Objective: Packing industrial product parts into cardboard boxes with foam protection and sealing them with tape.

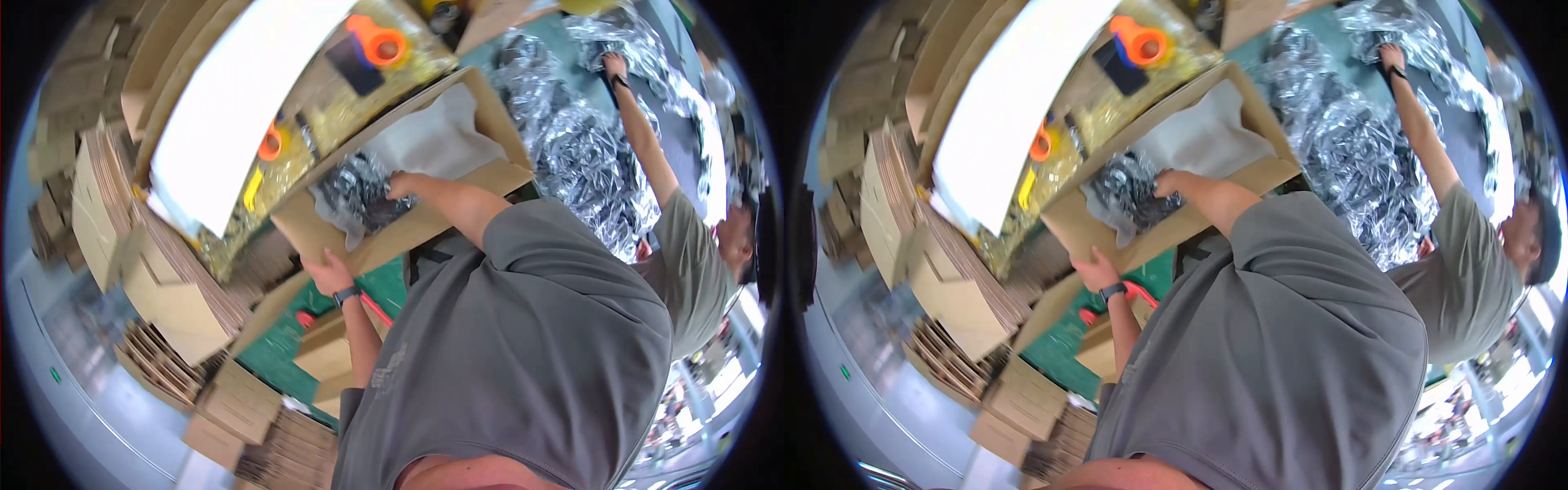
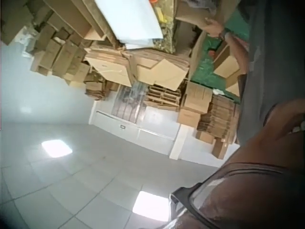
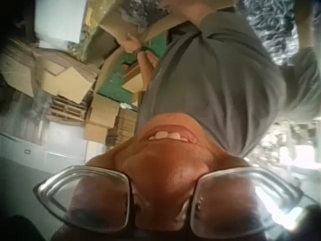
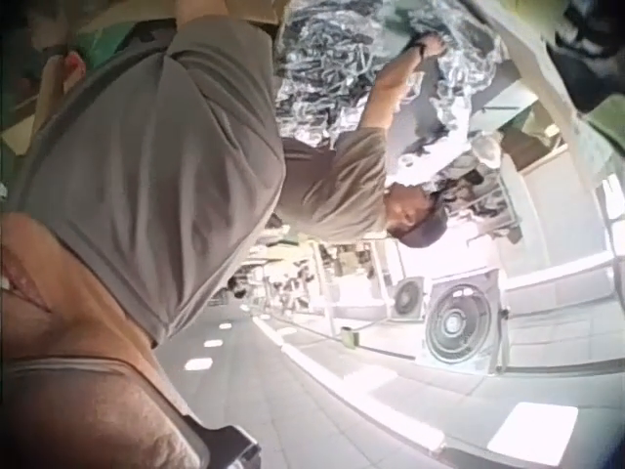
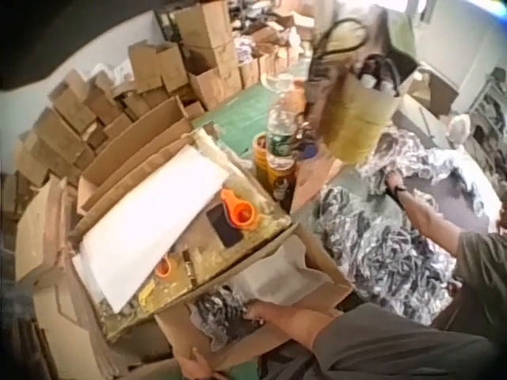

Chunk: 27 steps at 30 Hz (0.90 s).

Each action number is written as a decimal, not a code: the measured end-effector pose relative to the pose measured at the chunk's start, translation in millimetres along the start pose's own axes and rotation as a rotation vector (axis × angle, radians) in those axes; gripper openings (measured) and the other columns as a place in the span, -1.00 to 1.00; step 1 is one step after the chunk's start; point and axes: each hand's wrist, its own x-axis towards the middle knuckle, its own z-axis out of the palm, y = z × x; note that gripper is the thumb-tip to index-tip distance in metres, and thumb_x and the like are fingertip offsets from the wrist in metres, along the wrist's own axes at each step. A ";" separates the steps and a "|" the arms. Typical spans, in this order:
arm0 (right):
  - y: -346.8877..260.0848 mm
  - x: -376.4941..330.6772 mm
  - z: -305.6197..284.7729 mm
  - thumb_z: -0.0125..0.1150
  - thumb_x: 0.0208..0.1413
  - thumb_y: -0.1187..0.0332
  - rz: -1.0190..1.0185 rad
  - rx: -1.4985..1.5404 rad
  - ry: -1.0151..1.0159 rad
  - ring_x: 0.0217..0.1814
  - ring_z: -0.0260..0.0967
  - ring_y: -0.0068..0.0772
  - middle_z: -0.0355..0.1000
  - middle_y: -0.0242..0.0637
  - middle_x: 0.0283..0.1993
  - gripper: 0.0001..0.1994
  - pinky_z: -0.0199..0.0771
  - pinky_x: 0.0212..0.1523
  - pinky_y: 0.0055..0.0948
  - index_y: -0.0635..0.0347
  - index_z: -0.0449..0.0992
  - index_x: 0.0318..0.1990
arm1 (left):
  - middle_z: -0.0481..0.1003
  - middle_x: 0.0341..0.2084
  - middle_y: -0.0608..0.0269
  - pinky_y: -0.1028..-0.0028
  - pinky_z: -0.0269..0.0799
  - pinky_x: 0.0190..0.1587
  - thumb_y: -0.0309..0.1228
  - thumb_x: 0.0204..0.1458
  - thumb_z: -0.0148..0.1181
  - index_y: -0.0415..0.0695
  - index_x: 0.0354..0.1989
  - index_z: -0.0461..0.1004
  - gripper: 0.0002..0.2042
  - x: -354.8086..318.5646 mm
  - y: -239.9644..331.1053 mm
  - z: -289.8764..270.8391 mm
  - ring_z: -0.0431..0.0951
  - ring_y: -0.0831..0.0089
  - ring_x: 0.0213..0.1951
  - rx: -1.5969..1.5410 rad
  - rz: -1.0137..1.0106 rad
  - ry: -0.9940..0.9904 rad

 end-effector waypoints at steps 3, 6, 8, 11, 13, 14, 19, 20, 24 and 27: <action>20.5 -63.4 -42.0 0.37 0.24 0.02 -0.237 -0.099 0.555 0.20 0.62 0.19 0.60 0.25 0.19 -0.37 0.59 0.29 0.01 0.38 0.57 0.27 | 0.50 0.34 -0.32 -0.02 0.53 0.30 -0.16 0.25 0.41 -0.33 0.58 0.18 -0.17 5.0 21.2 5.7 0.57 -0.20 0.31 -0.091 0.091 -0.074; 3.2 -244.6 -122.4 0.34 0.31 0.21 -0.467 0.379 0.995 0.10 0.65 0.12 0.66 0.06 0.11 -0.62 0.63 0.21 0.00 0.25 0.69 0.15 | 0.37 0.43 -0.41 -0.04 0.38 0.46 -0.12 0.20 0.45 -0.38 0.58 0.15 -0.09 -11.7 -21.7 16.3 0.43 -0.26 0.42 -0.038 0.094 0.026; 47.6 -335.6 -170.0 0.33 0.35 0.24 -0.321 0.497 1.295 0.10 0.69 0.00 0.68 0.01 0.07 -0.66 0.65 0.18 -0.12 0.24 0.68 0.15 | 0.20 0.52 -0.47 -0.03 0.18 0.58 -0.15 0.18 0.49 -0.45 0.60 0.07 -0.03 -15.3 -9.0 11.9 0.22 -0.31 0.54 0.065 0.085 0.081; 193.1 -335.4 -215.6 0.44 0.33 0.16 -0.089 0.958 1.779 0.03 0.67 -0.21 0.69 -0.01 0.02 -0.52 0.65 0.06 -0.23 0.43 0.61 0.17 | 0.15 0.54 -0.51 -0.03 0.08 0.63 -0.14 0.14 0.51 -0.51 0.59 0.03 0.03 -32.9 41.2 6.9 0.16 -0.34 0.56 0.097 0.095 0.145; 281.4 -307.5 -242.1 0.50 0.29 0.11 0.098 1.078 1.943 0.06 0.66 -0.21 0.68 0.02 0.05 -0.43 0.65 0.08 -0.23 0.51 0.58 0.18 | 0.14 0.54 -0.52 -0.04 0.07 0.63 -0.14 0.13 0.52 -0.51 0.59 0.03 0.04 -49.2 84.4 11.4 0.15 -0.33 0.57 0.135 0.147 0.175; 313.4 -297.4 -254.7 0.58 0.20 0.07 0.185 1.292 1.761 0.21 0.59 -0.11 0.60 0.13 0.18 -0.26 0.60 0.21 -0.19 0.59 0.48 0.27 | 0.11 0.56 -0.51 -0.06 0.06 0.63 -0.15 0.12 0.52 -0.48 0.61 0.03 0.03 -58.4 111.5 15.7 0.14 -0.32 0.58 0.149 0.185 0.108; 281.1 -255.3 -288.6 0.74 -0.06 -0.08 0.799 1.203 1.478 0.72 0.03 0.22 0.03 0.28 0.68 0.36 0.15 0.67 -0.04 0.59 -0.12 0.62 | 0.06 0.59 -0.45 -0.09 0.04 0.63 -0.19 0.12 0.52 -0.37 0.64 0.03 0.02 -92.2 145.1 13.0 0.09 -0.30 0.60 0.083 0.345 0.087; 275.1 -256.1 -294.0 0.74 -0.06 -0.08 0.773 1.197 1.463 0.72 0.03 0.22 0.03 0.28 0.68 0.36 0.15 0.67 -0.04 0.59 -0.12 0.62 | 0.07 0.60 -0.42 -0.08 0.04 0.64 -0.22 0.13 0.52 -0.35 0.65 0.04 0.01 -99.2 149.7 8.1 0.09 -0.30 0.61 0.061 0.390 0.086; 267.9 -271.1 -297.6 0.73 -0.09 -0.17 0.973 0.960 1.330 0.70 0.08 0.15 0.13 0.23 0.65 0.32 0.19 0.64 -0.02 0.54 0.00 0.58 | 0.08 0.62 -0.33 -0.06 0.04 0.64 -0.28 0.15 0.51 -0.28 0.66 0.05 -0.03 -125.6 161.2 -11.4 0.08 -0.29 0.62 -0.022 0.507 0.087; 268.3 -288.4 -300.0 0.66 -0.08 -0.32 0.972 0.709 1.188 0.68 0.11 0.14 0.20 0.15 0.63 0.28 0.19 0.62 -0.02 0.46 0.10 0.55 | 0.08 0.62 -0.31 -0.06 0.06 0.63 -0.28 0.17 0.51 -0.26 0.66 0.06 -0.05 -151.6 168.0 -34.6 0.09 -0.27 0.62 -0.036 0.465 0.094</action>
